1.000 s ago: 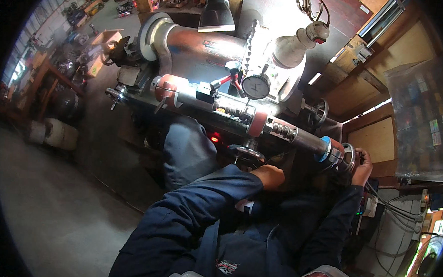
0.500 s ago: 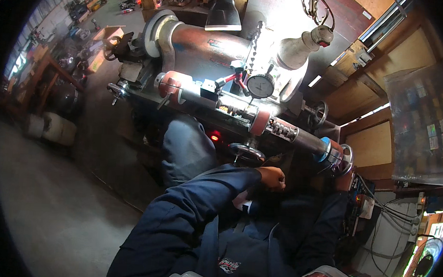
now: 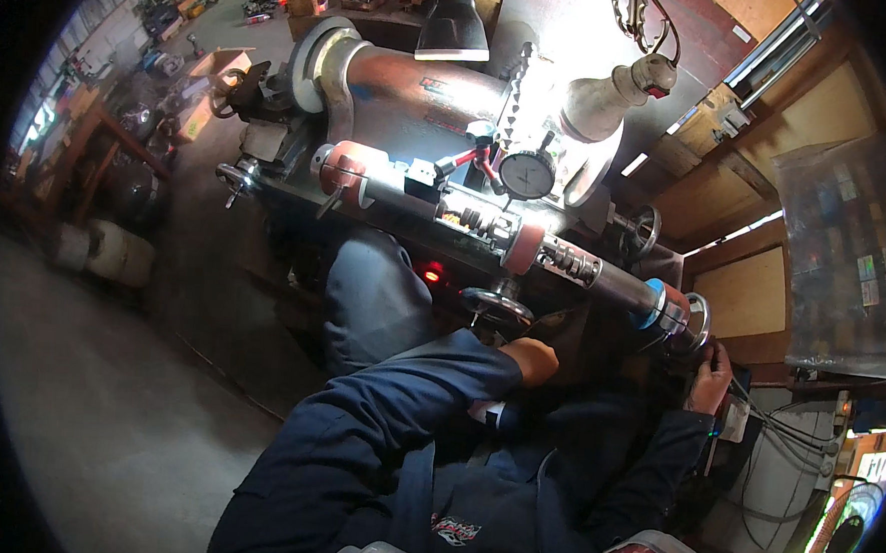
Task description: Using a lathe and dial indicator to precisely measure and machine a cylindrical part.
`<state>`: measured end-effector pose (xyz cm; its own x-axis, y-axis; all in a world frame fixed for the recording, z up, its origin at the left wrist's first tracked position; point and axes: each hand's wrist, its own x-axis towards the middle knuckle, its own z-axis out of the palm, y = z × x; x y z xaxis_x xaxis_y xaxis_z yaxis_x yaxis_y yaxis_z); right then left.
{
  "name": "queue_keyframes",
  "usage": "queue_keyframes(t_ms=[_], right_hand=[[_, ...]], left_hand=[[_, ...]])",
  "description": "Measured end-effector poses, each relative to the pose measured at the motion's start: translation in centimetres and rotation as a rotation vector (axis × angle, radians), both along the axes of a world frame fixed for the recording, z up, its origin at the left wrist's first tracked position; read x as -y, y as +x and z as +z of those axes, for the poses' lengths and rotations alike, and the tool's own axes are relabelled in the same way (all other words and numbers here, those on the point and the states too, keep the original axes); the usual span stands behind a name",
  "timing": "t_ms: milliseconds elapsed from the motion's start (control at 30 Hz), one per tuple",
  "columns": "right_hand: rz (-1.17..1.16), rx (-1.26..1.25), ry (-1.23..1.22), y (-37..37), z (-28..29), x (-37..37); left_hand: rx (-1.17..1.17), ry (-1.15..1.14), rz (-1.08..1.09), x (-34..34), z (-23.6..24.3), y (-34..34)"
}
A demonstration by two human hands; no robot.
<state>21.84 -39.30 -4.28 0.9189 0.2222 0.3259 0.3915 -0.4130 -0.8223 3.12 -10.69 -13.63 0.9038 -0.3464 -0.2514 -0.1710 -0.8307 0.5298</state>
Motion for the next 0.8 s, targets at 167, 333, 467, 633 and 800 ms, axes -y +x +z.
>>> queue_keyframes(t_ms=[167, 333, 467, 633, 800], right_hand=[[-0.047, 0.013, -0.009, 2.0, 0.7, -1.0], [-0.054, 0.061, -0.058, 3.7, 1.2, -2.8], [-0.008, 0.036, -0.054, 4.7, 1.4, -3.6], [0.056, -0.083, -0.008, 6.2, 0.0, -4.3], [0.392, -0.068, -0.039, 9.1, -2.7, -2.5]], left_hand=[[-0.079, 0.060, 0.008, -0.2, 0.1, 0.5], [-0.046, 0.076, 0.018, -0.1, -0.8, 0.5], [-0.052, 0.047, 0.038, -0.1, -0.5, 0.5], [-0.055, 0.072, 0.025, -0.5, 0.4, 0.1], [-0.040, 0.107, -0.031, -0.5, 0.4, 0.2]])
